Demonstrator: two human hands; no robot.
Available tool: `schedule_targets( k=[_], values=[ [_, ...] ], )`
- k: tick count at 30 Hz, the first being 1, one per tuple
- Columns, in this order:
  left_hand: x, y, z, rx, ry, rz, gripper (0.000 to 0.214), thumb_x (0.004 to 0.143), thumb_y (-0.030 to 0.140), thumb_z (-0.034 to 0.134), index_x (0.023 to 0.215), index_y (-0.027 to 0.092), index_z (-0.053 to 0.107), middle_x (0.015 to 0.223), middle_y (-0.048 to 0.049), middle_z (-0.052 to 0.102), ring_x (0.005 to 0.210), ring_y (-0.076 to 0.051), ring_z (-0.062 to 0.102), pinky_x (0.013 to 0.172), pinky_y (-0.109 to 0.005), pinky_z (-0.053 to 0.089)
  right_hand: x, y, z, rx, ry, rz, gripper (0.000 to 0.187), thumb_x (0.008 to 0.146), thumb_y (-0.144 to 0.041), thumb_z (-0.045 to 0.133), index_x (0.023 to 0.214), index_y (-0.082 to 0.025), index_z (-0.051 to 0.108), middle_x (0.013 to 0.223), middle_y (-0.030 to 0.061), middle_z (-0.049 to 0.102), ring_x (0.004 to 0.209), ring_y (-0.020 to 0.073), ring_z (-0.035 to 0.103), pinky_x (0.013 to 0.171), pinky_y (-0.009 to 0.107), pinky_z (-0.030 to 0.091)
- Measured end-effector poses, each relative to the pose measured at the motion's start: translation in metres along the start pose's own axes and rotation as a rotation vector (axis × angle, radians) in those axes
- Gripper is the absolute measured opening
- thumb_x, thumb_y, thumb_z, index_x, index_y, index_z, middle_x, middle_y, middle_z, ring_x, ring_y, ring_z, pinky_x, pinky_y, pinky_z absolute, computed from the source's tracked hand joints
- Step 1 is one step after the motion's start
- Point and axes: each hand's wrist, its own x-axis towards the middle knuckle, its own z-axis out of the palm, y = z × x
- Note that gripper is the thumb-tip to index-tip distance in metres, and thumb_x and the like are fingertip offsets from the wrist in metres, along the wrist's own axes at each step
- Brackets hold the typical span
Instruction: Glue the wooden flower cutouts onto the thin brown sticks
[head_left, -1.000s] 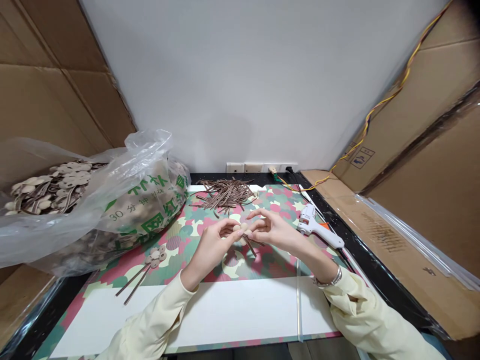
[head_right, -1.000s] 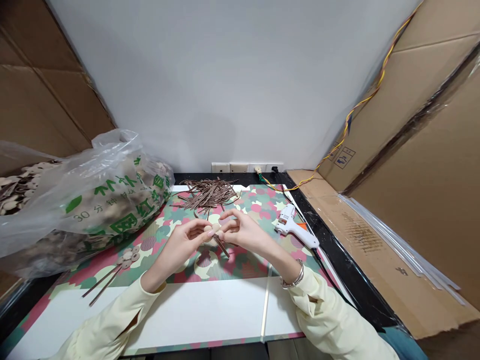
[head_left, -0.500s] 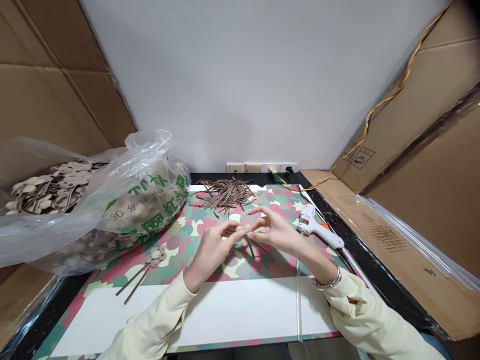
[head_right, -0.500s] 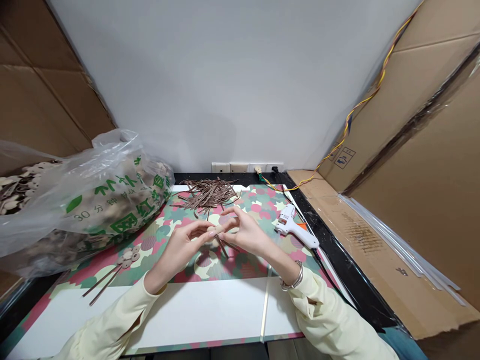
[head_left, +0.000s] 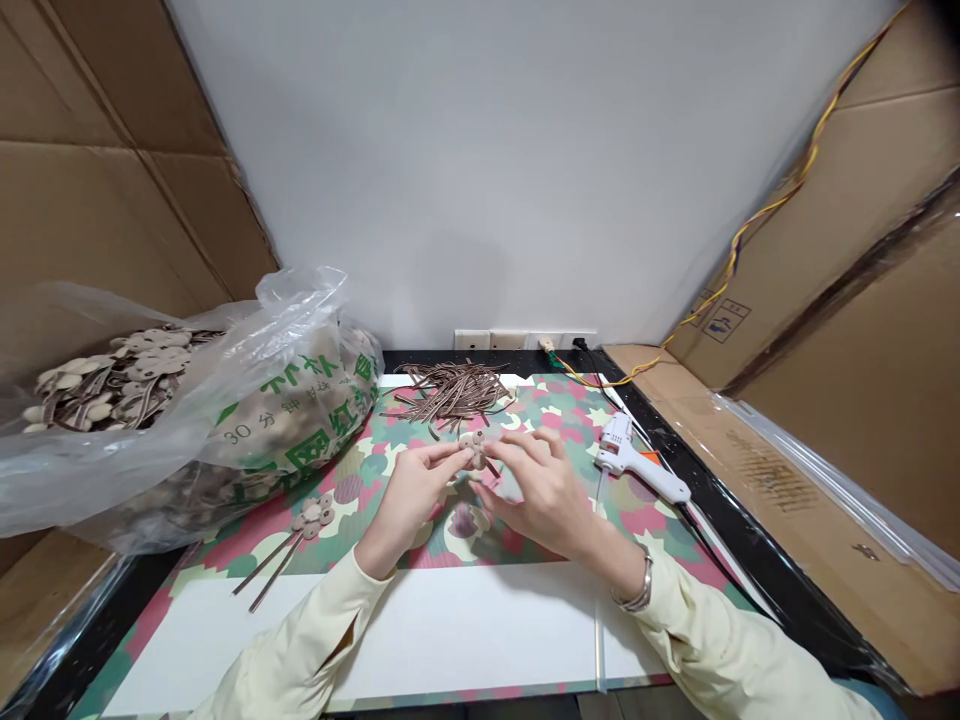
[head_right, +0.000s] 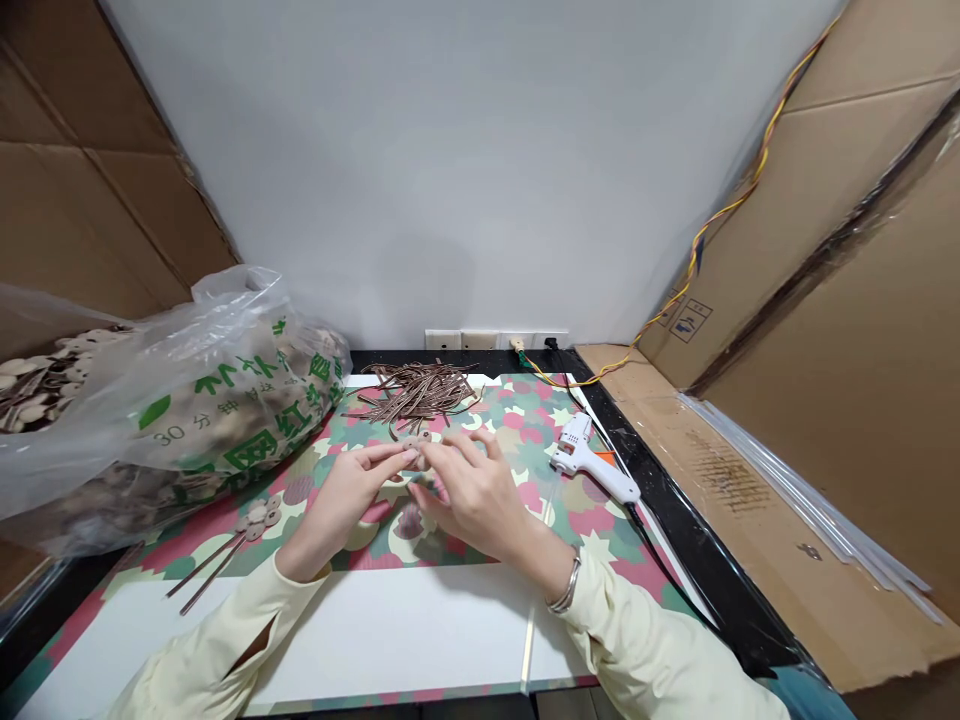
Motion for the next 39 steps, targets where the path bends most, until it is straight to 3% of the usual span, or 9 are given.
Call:
schedule_targets(
  k=[2,4,6,8,11,18,27,35,39],
  values=[
    [0.002,0.001,-0.002,0.012,0.008,0.009,0.025,0.078,0.033,0.06,0.092,0.015,0.073,0.084,-0.0055,0.073,0.08,-0.018,0.065,0.068,-0.024,0.049,0.004,0.004,-0.004,0.155,0.073,0.21,0.02,0.086,-0.025,0.053,0.105,-0.019,0.051,0.097,0.0072,0.065,0.093,0.0213,0.058,0.085,0.04,0.038],
    [0.003,0.001,-0.004,0.033,-0.005,0.041,0.025,0.078,0.031,0.06,0.093,0.015,0.072,0.09,-0.0063,0.073,0.084,-0.019,0.065,0.073,-0.025,0.049,0.008,0.011,-0.007,0.382,0.058,0.487,0.015,0.088,-0.027,0.051,0.102,-0.02,0.05,0.097,0.0062,0.063,0.091,0.0192,0.059,0.082,0.036,0.043],
    [0.004,0.0,-0.005,0.057,-0.038,0.069,0.025,0.078,0.031,0.059,0.095,0.015,0.071,0.096,-0.0066,0.072,0.087,-0.02,0.065,0.075,-0.026,0.049,0.01,0.018,-0.008,0.689,-0.077,0.708,0.019,0.088,-0.031,0.051,0.103,-0.021,0.047,0.093,0.0049,0.063,0.088,0.0179,0.06,0.076,0.034,0.047],
    [0.004,0.0,-0.005,0.088,-0.084,0.082,0.027,0.078,0.031,0.059,0.098,0.016,0.07,0.096,-0.0059,0.072,0.085,-0.019,0.066,0.074,-0.026,0.05,0.01,0.023,-0.009,0.979,-0.276,0.818,0.027,0.086,-0.037,0.054,0.105,-0.023,0.043,0.086,0.0026,0.063,0.081,0.0175,0.063,0.068,0.031,0.049],
    [0.003,-0.001,-0.004,0.166,-0.123,0.093,0.028,0.08,0.032,0.057,0.1,0.018,0.069,0.093,-0.0046,0.072,0.08,-0.018,0.065,0.07,-0.025,0.05,0.008,0.025,-0.006,1.203,-0.421,0.839,0.037,0.08,-0.039,0.062,0.107,-0.024,0.042,0.081,0.0,0.063,0.075,0.0167,0.063,0.066,0.031,0.049],
    [0.001,-0.007,-0.003,0.239,-0.171,0.16,0.027,0.084,0.034,0.053,0.102,0.02,0.067,0.103,-0.0037,0.07,0.09,-0.02,0.063,0.078,-0.027,0.047,0.006,0.024,-0.001,1.316,-0.382,0.825,0.042,0.073,-0.028,0.071,0.104,-0.024,0.043,0.081,-0.0015,0.062,0.077,0.0156,0.062,0.071,0.031,0.048],
    [0.001,-0.012,-0.002,0.216,-0.212,0.191,0.023,0.086,0.031,0.05,0.101,0.023,0.066,0.101,-0.0019,0.07,0.09,-0.019,0.064,0.078,-0.025,0.048,0.008,0.025,-0.006,1.241,-0.466,0.875,0.047,0.072,-0.03,0.072,0.107,-0.023,0.042,0.081,-0.0008,0.061,0.074,0.0156,0.062,0.067,0.03,0.047],
    [0.002,-0.014,0.0,0.263,-0.166,0.232,0.023,0.086,0.028,0.049,0.1,0.022,0.066,0.099,-0.0009,0.07,0.089,-0.017,0.063,0.077,-0.023,0.046,0.011,0.023,-0.009,1.202,-0.412,0.865,0.05,0.07,-0.031,0.072,0.109,-0.023,0.042,0.072,-0.004,0.056,0.068,0.0147,0.059,0.062,0.029,0.046],
    [0.001,-0.012,0.0,0.301,-0.11,0.275,0.021,0.086,0.026,0.05,0.097,0.021,0.067,0.096,0.0,0.071,0.087,-0.015,0.063,0.077,-0.022,0.046,0.01,0.025,-0.007,1.218,-0.424,0.826,0.051,0.072,-0.033,0.071,0.111,-0.024,0.039,0.078,-0.0025,0.057,0.07,0.0152,0.061,0.063,0.029,0.048]
  ],
)
